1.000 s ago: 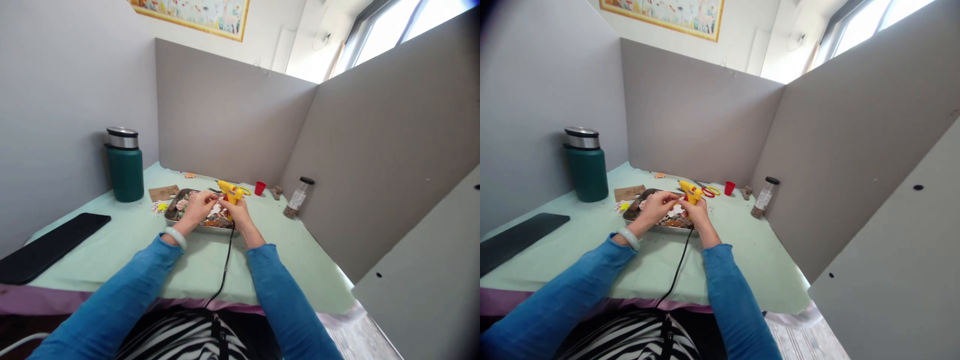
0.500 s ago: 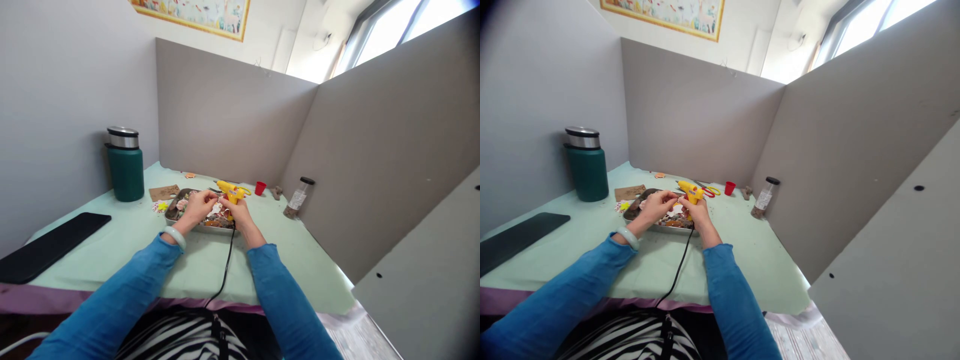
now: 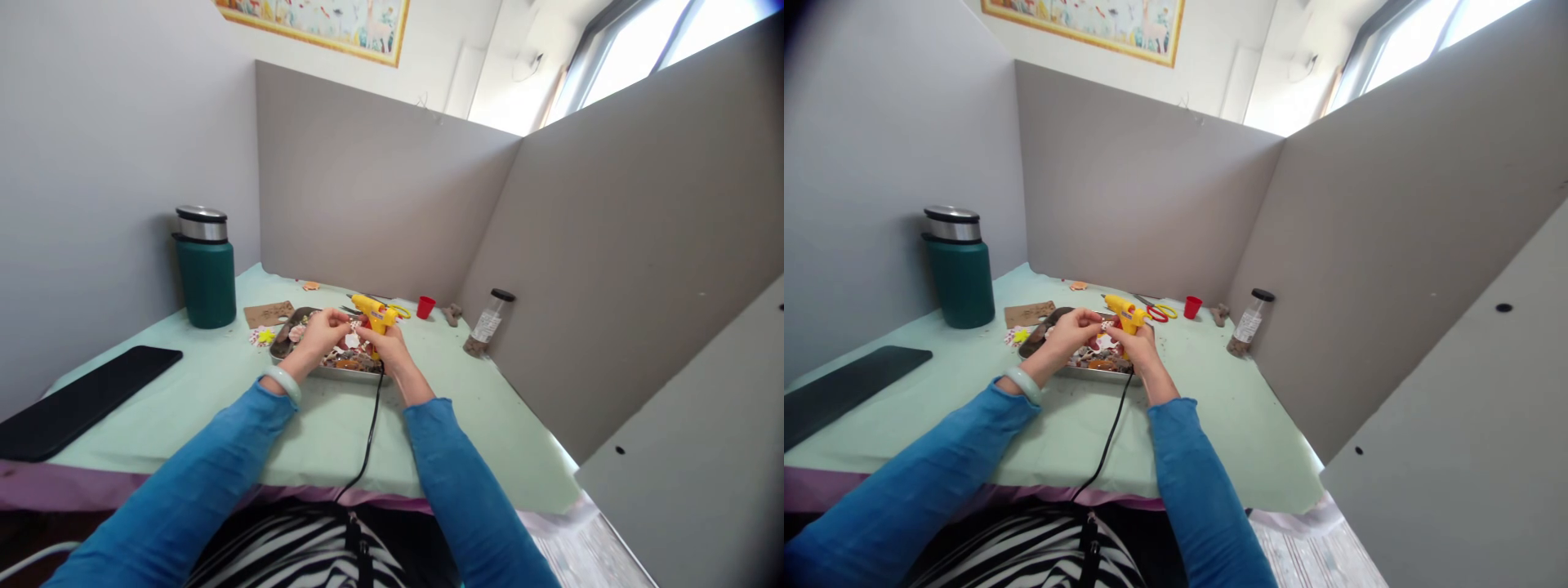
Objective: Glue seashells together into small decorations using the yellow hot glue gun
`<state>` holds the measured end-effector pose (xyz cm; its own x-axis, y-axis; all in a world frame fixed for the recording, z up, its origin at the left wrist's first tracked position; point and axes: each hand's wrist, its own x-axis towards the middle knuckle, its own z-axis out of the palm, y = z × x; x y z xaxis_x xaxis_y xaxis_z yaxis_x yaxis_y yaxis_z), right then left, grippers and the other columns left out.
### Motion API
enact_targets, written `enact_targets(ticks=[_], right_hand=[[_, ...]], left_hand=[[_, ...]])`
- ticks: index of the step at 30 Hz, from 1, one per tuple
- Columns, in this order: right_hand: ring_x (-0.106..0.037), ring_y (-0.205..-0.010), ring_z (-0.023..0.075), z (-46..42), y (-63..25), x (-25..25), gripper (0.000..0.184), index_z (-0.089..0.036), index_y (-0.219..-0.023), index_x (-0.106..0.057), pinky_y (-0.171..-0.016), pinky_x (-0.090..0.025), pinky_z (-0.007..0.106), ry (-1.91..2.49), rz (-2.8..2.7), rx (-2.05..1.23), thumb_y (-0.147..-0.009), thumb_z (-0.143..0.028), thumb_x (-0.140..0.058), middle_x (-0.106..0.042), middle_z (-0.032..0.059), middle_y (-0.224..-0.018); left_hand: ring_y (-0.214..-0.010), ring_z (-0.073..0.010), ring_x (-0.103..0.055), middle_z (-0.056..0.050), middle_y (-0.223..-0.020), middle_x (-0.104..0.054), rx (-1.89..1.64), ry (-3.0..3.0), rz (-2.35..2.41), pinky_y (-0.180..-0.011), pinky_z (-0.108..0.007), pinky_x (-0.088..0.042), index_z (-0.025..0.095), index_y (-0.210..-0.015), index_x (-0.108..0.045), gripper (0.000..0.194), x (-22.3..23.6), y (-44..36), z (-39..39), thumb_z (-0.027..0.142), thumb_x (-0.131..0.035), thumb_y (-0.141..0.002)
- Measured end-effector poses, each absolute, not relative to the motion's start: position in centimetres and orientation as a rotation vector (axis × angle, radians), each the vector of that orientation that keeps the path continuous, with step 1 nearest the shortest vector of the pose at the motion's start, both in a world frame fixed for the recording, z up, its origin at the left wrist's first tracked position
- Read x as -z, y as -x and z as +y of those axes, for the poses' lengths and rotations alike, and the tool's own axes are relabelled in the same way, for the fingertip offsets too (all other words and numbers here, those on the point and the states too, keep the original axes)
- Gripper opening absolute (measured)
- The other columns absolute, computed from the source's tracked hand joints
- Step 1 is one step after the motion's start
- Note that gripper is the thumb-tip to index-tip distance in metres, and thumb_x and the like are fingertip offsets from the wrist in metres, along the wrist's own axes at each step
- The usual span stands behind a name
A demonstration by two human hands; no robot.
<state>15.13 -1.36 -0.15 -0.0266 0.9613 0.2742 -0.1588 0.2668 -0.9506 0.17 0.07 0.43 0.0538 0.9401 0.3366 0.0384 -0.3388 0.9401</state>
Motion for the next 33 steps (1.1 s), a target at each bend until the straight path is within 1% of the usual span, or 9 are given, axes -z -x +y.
enact_targets(ticks=[4,10,12,15,18,21,25,29,33], right_hand=[[-0.052,-0.055,0.0106,-1.39,-15.14,0.15,0.039,-0.016,-0.087,-0.068,-0.044,-0.037,0.021,0.87,-1.231,-1.106,-0.059,-0.039,-0.083,-0.06,-0.0013,-0.065],[-0.046,-0.046,0.0077,-1.12,-15.27,0.3,0.034,-0.016,-0.082,-0.067,-0.04,-0.035,0.02,0.889,-1.174,-1.126,-0.063,-0.041,-0.081,-0.061,-0.0021,-0.061],[-0.046,-0.045,0.0073,-1.01,-15.31,0.35,0.033,-0.016,-0.081,-0.066,-0.04,-0.035,0.02,0.891,-1.154,-1.139,-0.063,-0.04,-0.08,-0.062,-0.002,-0.062],[-0.047,-0.044,0.0072,-0.95,-15.35,0.35,0.031,-0.016,-0.08,-0.066,-0.039,-0.036,0.02,0.888,-1.144,-1.156,-0.064,-0.039,-0.08,-0.064,-0.0014,-0.063],[-0.048,-0.043,0.0067,-0.98,-15.35,0.34,0.03,-0.016,-0.077,-0.066,-0.038,-0.036,0.019,0.879,-1.149,-1.173,-0.063,-0.038,-0.081,-0.066,-0.0001,-0.066],[-0.047,-0.042,0.0061,-0.99,-15.34,0.38,0.03,-0.015,-0.076,-0.065,-0.037,-0.037,0.019,0.883,-1.156,-1.183,-0.064,-0.039,-0.08,-0.066,0.0002,-0.065],[-0.046,-0.04,0.0058,-0.9,-15.37,0.49,0.03,-0.015,-0.078,-0.066,-0.036,-0.036,0.019,0.885,-1.151,-1.192,-0.066,-0.038,-0.079,-0.066,0.0002,-0.062],[-0.046,-0.04,0.006,-0.9,-15.38,0.48,0.027,-0.015,-0.077,-0.065,-0.036,-0.036,0.019,0.891,-1.137,-1.188,-0.067,-0.037,-0.078,-0.065,-0.0003,-0.061],[-0.045,-0.039,0.0055,-1.16,-15.4,0.26,0.027,-0.015,-0.077,-0.065,-0.037,-0.036,0.019,0.912,-1.15,-1.194,-0.067,-0.037,-0.078,-0.063,-0.0014,-0.059]], left_hand=[[-0.046,-0.0122,-0.056,0.003,-0.057,-0.058,-1.361,-1.453,0.936,-0.048,-0.025,-0.049,0.015,-0.089,-0.058,0.032,-0.64,-0.2,-0.24,0.031,-0.075,-0.066],[-0.049,-0.0111,-0.06,-0.002,-0.075,-0.067,-1.373,-1.529,0.909,-0.049,-0.024,-0.048,0.015,-0.086,-0.061,0.032,-0.47,-0.28,0.01,0.036,-0.076,-0.066],[-0.05,-0.0118,-0.061,-0.002,-0.075,-0.067,-1.4,-1.613,0.957,-0.049,-0.024,-0.047,0.015,-0.084,-0.062,0.03,-0.25,-0.23,0.22,0.036,-0.075,-0.067],[-0.052,-0.0136,-0.062,0.0,-0.067,-0.066,-1.439,-1.751,1.072,-0.049,-0.023,-0.045,0.017,-0.079,-0.064,0.021,-0.07,-0.12,0.27,0.036,-0.069,-0.072],[-0.054,-0.0145,-0.062,0.0,-0.064,-0.066,-1.481,-1.88,1.195,-0.052,-0.024,-0.046,0.018,-0.078,-0.066,0.015,-0.12,-0.05,0.05,0.033,-0.064,-0.075],[-0.058,-0.0139,-0.062,0.0,-0.069,-0.069,-1.54,-2.013,1.258,-0.057,-0.023,-0.047,0.019,-0.078,-0.067,0.011,-0.19,-0.05,-0.11,0.028,-0.061,-0.076],[-0.063,-0.0135,-0.061,-0.001,-0.072,-0.07,-1.563,-2.166,1.257,-0.064,-0.023,-0.048,0.02,-0.077,-0.066,0.01,-0.1,-0.09,-0.06,0.024,-0.057,-0.078],[-0.068,-0.0144,-0.061,-0.003,-0.08,-0.07,-1.602,-2.298,1.246,-0.066,-0.024,-0.047,0.019,-0.077,-0.064,0.01,0.07,-0.16,0.05,0.022,-0.055,-0.08],[-0.067,-0.0149,-0.061,-0.002,-0.075,-0.069,-1.555,-2.356,1.286,-0.067,-0.025,-0.046,0.02,-0.076,-0.063,0.011,0.08,-0.25,-0.03,0.02,-0.054,-0.082]])
